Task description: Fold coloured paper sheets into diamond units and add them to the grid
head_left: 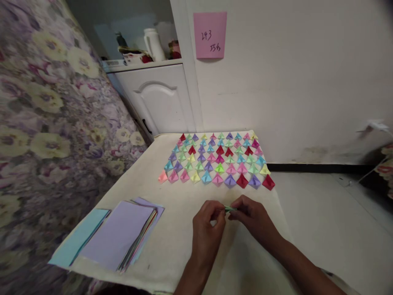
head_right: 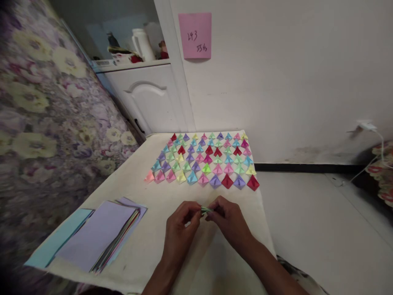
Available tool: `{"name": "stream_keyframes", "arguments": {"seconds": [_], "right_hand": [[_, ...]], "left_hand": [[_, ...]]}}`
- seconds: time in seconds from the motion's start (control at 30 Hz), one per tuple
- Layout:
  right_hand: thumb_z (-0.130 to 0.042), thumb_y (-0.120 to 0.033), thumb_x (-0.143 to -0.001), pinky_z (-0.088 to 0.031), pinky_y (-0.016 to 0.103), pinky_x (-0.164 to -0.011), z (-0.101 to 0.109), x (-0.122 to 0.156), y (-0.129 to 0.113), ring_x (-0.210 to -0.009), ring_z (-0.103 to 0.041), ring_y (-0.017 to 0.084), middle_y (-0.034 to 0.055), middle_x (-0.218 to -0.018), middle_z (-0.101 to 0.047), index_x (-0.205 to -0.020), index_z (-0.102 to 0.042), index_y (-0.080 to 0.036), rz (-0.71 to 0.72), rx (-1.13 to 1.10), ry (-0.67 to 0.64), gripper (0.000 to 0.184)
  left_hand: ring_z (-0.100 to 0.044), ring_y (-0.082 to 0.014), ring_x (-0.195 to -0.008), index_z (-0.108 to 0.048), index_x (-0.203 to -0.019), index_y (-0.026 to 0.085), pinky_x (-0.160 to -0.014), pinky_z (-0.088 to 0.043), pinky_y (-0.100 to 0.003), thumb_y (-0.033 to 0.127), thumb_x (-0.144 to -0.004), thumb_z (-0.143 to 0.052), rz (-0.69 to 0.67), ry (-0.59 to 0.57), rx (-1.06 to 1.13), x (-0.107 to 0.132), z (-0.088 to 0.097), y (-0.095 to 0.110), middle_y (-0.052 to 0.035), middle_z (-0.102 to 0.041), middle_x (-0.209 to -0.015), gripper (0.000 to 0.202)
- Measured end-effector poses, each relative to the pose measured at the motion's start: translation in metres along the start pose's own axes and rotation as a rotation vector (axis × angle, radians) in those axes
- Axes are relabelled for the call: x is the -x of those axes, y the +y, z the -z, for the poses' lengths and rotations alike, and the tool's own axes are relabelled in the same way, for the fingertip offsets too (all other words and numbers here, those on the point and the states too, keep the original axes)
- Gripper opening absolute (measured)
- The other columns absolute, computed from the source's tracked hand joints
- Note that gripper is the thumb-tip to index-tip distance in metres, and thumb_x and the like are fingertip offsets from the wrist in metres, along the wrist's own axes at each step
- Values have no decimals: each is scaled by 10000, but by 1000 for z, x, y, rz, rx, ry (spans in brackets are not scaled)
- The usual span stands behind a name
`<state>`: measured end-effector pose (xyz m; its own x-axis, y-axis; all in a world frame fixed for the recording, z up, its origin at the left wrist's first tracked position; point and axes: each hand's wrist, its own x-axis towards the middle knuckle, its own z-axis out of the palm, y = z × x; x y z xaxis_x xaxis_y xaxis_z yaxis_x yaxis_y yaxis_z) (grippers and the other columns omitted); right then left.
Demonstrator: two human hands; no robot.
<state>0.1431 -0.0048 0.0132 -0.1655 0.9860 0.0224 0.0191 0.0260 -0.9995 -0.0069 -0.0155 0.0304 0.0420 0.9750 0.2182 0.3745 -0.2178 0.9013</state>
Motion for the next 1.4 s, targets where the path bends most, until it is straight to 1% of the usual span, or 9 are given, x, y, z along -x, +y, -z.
{"name": "stream_keyframes", "arguments": {"seconds": [0.27, 0.4, 0.47, 0.63, 0.8, 0.93, 1.2, 1.33, 1.4], "right_hand": [[-649, -255, -732, -516, 309, -691, -3, -1, 0, -697, -645, 172, 1, -689, -650, -731, -580, -173, -54, -133, -14, 106], [-664, -268, -713, -516, 306, -678, -2, -3, -4, -684, -645, 171, 8, -686, -654, -728, -573, -164, -86, -219, -11, 139], [-665, -266, -711, -510, 294, -660, -1, -4, -6, -667, -636, 161, 4, -676, -650, -726, -573, -161, -88, -227, -12, 140], [-640, -223, -724, -463, 243, -608, 3, -3, -6, -644, -598, 135, -15, -654, -633, -733, -588, -167, -41, -49, -1, 76], [-588, -186, -751, -424, 230, -593, 3, -1, -4, -637, -571, 127, -17, -663, -633, -744, -598, -179, 30, 166, 9, 14], [-558, -161, -760, -426, 228, -602, 2, -1, -2, -645, -576, 128, -14, -680, -631, -755, -597, -182, 73, 225, 3, 44], [-541, -149, -756, -419, 232, -594, 0, -1, 0, -628, -573, 129, -17, -662, -623, -743, -587, -189, 102, 314, 13, 63], [-540, -146, -752, -433, 229, -597, 0, -1, -2, -625, -597, 129, -18, -659, -623, -736, -569, -186, 53, 243, 14, 52], [-541, -156, -751, -445, 235, -603, 0, -1, -3, -627, -604, 134, -17, -659, -623, -735, -565, -186, 35, 209, 16, 41]], "left_hand": [[-566, -138, -677, -557, -782, 184, -618, -446, -233, 183, -770, -520, 109, -5, 33, 0, -1, -3, -9, -584, -753, 39], [-600, -155, -693, -542, -958, 190, -643, -473, -258, 279, -803, -520, 214, -76, 220, -1, 0, -1, -15, -621, -753, 180], [-609, -161, -722, -548, -971, 178, -677, -483, -274, 288, -805, -524, 241, -95, 338, -2, 1, -1, -27, -633, -786, 201], [-596, -144, -669, -600, -837, 137, -662, -477, -263, 257, -759, -597, 324, -143, 501, -6, 3, -6, -25, -642, -704, 143], [-588, -122, -638, -604, -818, 129, -645, -472, -246, 205, -723, -636, 404, -157, 638, -7, 2, -13, -32, -656, -715, 126], [-585, -108, -634, -610, -806, 129, -630, -463, -221, 163, -720, -620, 448, -167, 743, -6, 2, -9, -29, -651, -713, 92], [-574, -111, -630, -608, -837, 123, -628, -464, -226, 151, -746, -543, 443, -138, 698, -6, 2, -10, -31, -628, -702, 115], [-598, -134, -681, -561, -896, 173, -656, -487, -268, 203, -770, -538, 352, -64, 577, -6, 2, -9, -17, -621, -837, 131], [-607, -148, -708, -555, -880, 181, -690, -485, -280, 224, -784, -527, 307, -53, 493, -5, 2, -7, -8, -624, -802, 108]]}}
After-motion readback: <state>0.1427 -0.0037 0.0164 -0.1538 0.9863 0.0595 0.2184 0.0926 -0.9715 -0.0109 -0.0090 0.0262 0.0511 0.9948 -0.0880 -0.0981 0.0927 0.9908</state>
